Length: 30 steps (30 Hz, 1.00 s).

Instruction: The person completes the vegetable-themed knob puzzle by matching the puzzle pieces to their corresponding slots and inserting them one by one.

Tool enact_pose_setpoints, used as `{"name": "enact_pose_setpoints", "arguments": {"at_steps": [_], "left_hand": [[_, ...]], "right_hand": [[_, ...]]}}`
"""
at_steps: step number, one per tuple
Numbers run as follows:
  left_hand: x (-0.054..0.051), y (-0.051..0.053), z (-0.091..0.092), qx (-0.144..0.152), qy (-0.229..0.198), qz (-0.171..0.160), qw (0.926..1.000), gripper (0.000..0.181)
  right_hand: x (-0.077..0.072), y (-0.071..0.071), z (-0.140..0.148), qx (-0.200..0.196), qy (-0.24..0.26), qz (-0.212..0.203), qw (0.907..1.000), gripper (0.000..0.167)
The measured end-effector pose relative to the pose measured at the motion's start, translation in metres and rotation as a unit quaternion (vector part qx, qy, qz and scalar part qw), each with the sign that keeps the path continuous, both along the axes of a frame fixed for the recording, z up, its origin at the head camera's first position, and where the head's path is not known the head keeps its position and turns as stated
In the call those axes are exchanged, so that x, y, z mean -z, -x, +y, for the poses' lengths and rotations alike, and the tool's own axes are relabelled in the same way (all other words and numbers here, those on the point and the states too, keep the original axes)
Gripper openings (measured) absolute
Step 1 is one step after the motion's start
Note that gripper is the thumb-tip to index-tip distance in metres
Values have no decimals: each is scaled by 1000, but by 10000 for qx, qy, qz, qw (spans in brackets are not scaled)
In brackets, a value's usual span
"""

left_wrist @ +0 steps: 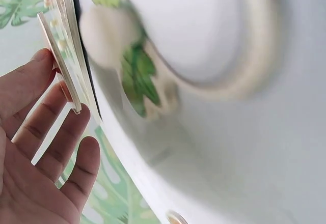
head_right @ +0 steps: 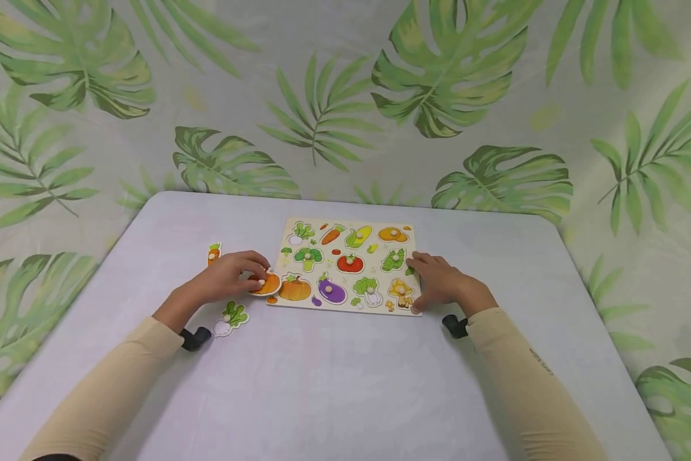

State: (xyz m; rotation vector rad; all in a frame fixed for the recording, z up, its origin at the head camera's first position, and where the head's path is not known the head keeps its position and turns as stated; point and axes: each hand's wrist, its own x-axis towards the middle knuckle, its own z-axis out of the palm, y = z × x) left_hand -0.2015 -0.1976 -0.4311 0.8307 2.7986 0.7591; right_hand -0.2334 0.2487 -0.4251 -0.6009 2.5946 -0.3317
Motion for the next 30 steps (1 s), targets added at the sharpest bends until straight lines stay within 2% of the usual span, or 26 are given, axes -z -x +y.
{"name": "enact_pose_setpoints", "arguments": {"at_steps": [7, 15, 19, 25, 30], "left_hand": [[2, 5, 15, 310, 159, 58, 9994, 13], [5, 8, 28, 386, 479, -79, 9981, 15], [6, 9, 30, 393, 609, -44, 9974, 16], [5, 12, 34, 395, 645, -26, 9971, 16], [4, 15, 39, 546, 522, -24, 9971, 15]], "right_hand": [[0, 0, -1, -4, -6, -28, 10000, 107], [2, 1, 1, 3, 16, 8, 10000, 108], [2, 1, 2, 49, 33, 9, 10000, 107], [0, 0, 1, 88, -12, 27, 10000, 106], [0, -1, 0, 59, 25, 39, 10000, 105]]}}
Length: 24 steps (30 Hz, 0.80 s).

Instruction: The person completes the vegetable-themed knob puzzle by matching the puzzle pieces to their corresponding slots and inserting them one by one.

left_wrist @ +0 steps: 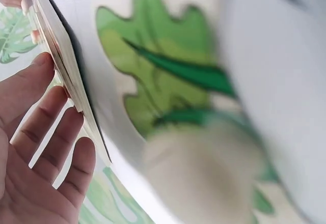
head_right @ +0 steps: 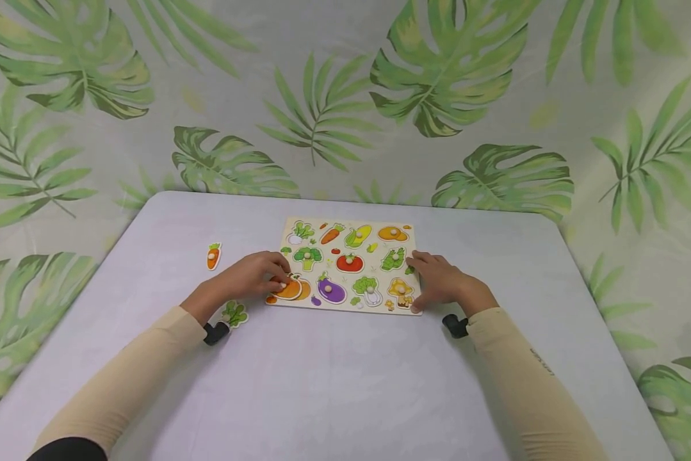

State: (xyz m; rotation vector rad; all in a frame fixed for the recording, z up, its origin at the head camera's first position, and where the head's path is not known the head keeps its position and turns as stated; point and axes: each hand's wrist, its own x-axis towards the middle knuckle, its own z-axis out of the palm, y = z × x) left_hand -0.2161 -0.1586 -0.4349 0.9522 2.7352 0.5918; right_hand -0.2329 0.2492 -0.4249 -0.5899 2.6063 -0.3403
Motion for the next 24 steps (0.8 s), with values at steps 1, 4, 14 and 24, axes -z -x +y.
{"name": "enact_pose_setpoints", "arguments": {"at_steps": [1, 4, 14, 24], "left_hand": [[0, 0, 1, 64, -21, 29, 10000, 15], [1, 0, 2, 181, -60, 82, 9998, 15], [1, 2, 6, 180, -34, 115, 9998, 14], [1, 3, 10, 42, -34, -57, 10000, 13]], "right_hand": [[0, 0, 0, -9, 6, -3, 10000, 105], [0, 0, -1, -49, 2, -4, 10000, 106], [-2, 1, -1, -69, -53, 5, 10000, 107], [0, 1, 0, 26, -77, -14, 10000, 108]]}}
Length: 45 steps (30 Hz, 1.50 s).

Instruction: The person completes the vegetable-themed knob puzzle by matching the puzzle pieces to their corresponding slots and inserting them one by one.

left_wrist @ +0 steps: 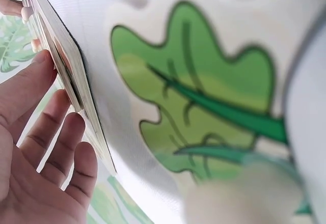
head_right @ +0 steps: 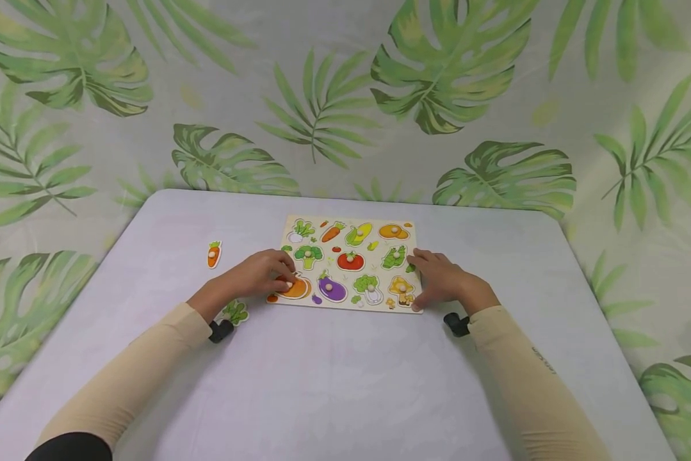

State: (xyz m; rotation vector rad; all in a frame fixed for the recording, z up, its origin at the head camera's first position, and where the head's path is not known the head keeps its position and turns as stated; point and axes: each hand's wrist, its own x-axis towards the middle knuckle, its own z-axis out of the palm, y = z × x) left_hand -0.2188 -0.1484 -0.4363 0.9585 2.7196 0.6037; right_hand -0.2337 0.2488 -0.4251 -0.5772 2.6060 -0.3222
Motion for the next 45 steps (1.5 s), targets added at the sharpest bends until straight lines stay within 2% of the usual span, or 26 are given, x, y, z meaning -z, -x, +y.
{"name": "enact_pose_setpoints", "arguments": {"at_steps": [7, 27, 33, 45], "left_hand": [[-1, 0, 2, -81, 17, -137, 9999, 15], [2, 0, 4, -57, 58, -78, 9999, 16], [0, -2, 6, -16, -3, -42, 10000, 15], [2, -1, 7, -135, 113, -236, 9996, 16]], "right_hand": [[-2, -1, -1, -56, -15, 31, 10000, 107], [-2, 1, 0, -106, -52, 7, 9999, 108], [-3, 1, -1, -43, -35, -4, 10000, 108], [-1, 0, 1, -48, -17, 13, 10000, 108]]}}
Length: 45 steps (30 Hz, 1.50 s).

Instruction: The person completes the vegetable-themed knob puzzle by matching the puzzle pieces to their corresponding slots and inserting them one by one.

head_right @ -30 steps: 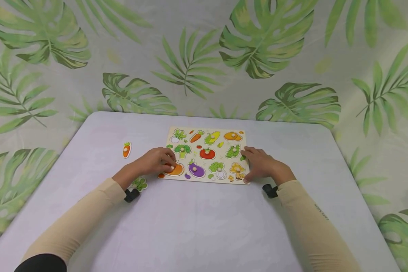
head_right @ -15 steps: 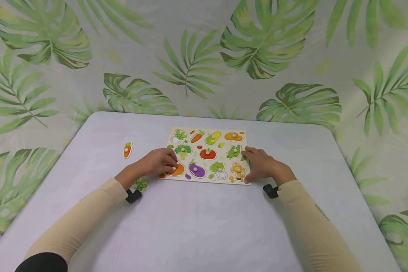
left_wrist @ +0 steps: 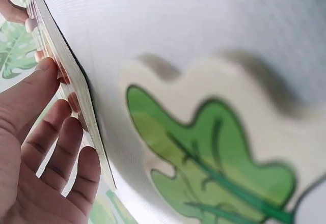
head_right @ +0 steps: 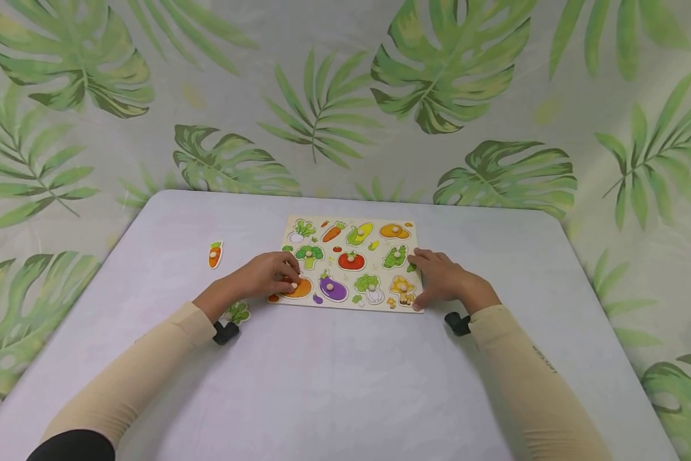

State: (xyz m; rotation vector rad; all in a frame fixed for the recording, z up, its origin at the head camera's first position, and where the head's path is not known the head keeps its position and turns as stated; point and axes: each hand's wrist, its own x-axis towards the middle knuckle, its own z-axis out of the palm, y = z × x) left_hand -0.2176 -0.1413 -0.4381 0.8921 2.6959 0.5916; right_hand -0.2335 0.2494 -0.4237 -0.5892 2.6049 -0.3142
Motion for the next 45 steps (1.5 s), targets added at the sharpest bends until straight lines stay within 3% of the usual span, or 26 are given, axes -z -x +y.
{"name": "enact_pose_setpoints", "arguments": {"at_steps": [8, 17, 25, 30, 39, 45], "left_hand": [[-9, 0, -16, 81, -76, 93, 9999, 21], [-22, -6, -53, -458, -244, 341, 9981, 20], [-17, -11, -73, -760, -303, 378, 9959, 20], [-15, -10, -92, -1161, -517, 563, 9903, 20], [-15, -7, -130, -2006, -637, 446, 9766, 23], [-11, -6, -144, -2165, -720, 430, 9727, 21]], "right_hand": [[4, 2, 0, -18, -3, -45, 10000, 108], [2, 0, 3, -109, 61, 36, 9999, 108], [3, -2, 5, -48, 106, 20, 9999, 107], [2, 1, 3, -114, 116, 76, 9998, 108], [2, 0, 1, -131, 107, 63, 9998, 107], [2, 0, 1, -90, 74, 66, 9999, 107]]}}
